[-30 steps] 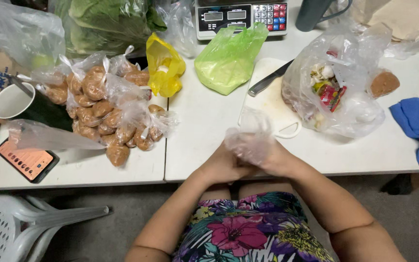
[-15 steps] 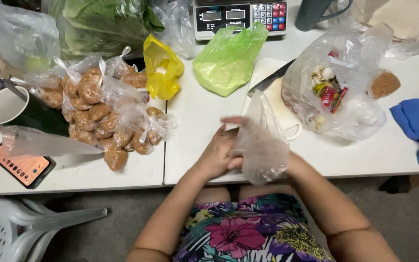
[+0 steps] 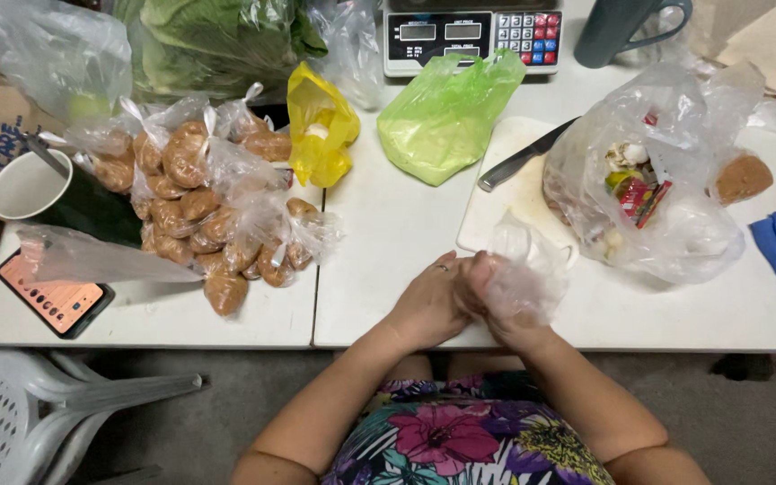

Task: The person sits at a table and packs brown food pieces one at a time into small clear plastic bags, twisting and tying each bag closed, then sets the finished bag with a growing pile of packed bags on the table. They reach into a larger bag of food pieces and repeat the packing cycle.

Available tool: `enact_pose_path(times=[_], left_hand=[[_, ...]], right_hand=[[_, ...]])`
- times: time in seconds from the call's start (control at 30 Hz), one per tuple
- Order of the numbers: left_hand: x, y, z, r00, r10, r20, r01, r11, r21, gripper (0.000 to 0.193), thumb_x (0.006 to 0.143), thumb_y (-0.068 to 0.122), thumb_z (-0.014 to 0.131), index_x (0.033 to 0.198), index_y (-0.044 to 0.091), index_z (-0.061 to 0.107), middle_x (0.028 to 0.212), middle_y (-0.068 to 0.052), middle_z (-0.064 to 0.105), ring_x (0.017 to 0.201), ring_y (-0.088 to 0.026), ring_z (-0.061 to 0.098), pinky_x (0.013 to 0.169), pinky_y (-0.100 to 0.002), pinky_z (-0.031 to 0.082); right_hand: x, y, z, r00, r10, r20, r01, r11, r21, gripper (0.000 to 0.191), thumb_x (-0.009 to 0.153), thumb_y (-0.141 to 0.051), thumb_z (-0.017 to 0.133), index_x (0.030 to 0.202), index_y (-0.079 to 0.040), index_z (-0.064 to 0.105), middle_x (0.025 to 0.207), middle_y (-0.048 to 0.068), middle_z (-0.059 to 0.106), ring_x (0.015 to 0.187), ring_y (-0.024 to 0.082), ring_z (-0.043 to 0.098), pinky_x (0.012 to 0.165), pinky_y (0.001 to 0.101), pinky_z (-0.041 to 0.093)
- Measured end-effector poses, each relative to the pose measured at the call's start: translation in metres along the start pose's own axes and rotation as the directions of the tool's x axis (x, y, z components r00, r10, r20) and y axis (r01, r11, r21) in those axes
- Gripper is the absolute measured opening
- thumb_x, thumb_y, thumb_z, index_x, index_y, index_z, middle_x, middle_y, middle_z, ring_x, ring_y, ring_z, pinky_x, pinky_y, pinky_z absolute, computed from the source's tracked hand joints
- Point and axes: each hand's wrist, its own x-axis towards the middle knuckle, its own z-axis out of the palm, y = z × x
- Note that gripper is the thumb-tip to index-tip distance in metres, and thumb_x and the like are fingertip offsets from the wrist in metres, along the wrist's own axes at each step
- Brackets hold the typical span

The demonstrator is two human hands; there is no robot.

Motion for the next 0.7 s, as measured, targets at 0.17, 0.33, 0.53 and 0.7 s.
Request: enact_pose_path(times=[0.17, 0.33, 0.53, 0.7], left_hand=[[-0.001, -0.004, 0.003, 0.99, -0.132, 0.046, 0.136, 0.988, -0.076, 0.038, 0.096, 0.028, 0.064, 0.128, 0.009, 0.056, 0.134, -0.014, 0.061, 0.13, -0.031, 0.058, 0.112, -0.04, 0.048], [0.003, -0.007, 0.004, 0.999, -0.03, -0.02, 0.028, 0.996, -0.08, 0.041, 0.081, 0.025, 0.07, 0.118, 0.008, 0.066, 0.126, -0.015, 0.064, 0.127, -0.033, 0.053, 0.11, -0.046, 0.04], [0.0, -0.01, -0.005, 0.96, 0.273, -0.068, -0.277, 0.96, -0.047, 0.014, 0.098, 0.022, 0.061, 0.095, 0.011, 0.07, 0.111, -0.01, 0.068, 0.134, -0.033, 0.054, 0.117, -0.052, 0.033], [-0.002, -0.016, -0.006, 0.992, 0.118, 0.054, -0.103, 0.969, -0.225, 0.023, 0.105, 0.021, 0.052, 0.108, 0.003, 0.065, 0.115, -0.014, 0.064, 0.118, -0.034, 0.058, 0.109, -0.043, 0.044]], right_hand=[[0.006, 0.017, -0.007, 0.95, -0.162, 0.269, 0.204, 0.969, -0.138, 0.028, 0.088, -0.021, 0.076, 0.1, -0.003, 0.059, 0.099, 0.011, 0.065, 0.09, 0.021, 0.066, 0.079, 0.0316, 0.056], [0.009, 0.055, -0.012, 0.803, -0.525, 0.281, 0.533, 0.422, -0.734, 0.016, 0.099, -0.026, 0.066, 0.099, -0.01, 0.064, 0.1, 0.011, 0.067, 0.091, 0.027, 0.066, 0.078, 0.035, 0.054], [0.01, -0.004, -0.062, 0.978, -0.091, -0.186, 0.181, 0.813, 0.553, 0.055, 0.11, -0.051, 0.052, 0.073, -0.013, 0.038, 0.06, -0.001, 0.03, 0.053, 0.012, 0.029, 0.054, 0.0313, 0.029], [0.008, -0.11, -0.07, 0.741, -0.511, -0.436, 0.469, 0.858, -0.208, 0.048, 0.11, -0.037, 0.064, 0.074, -0.011, 0.048, 0.059, 0.003, 0.045, 0.049, 0.014, 0.037, 0.048, 0.0321, 0.03]])
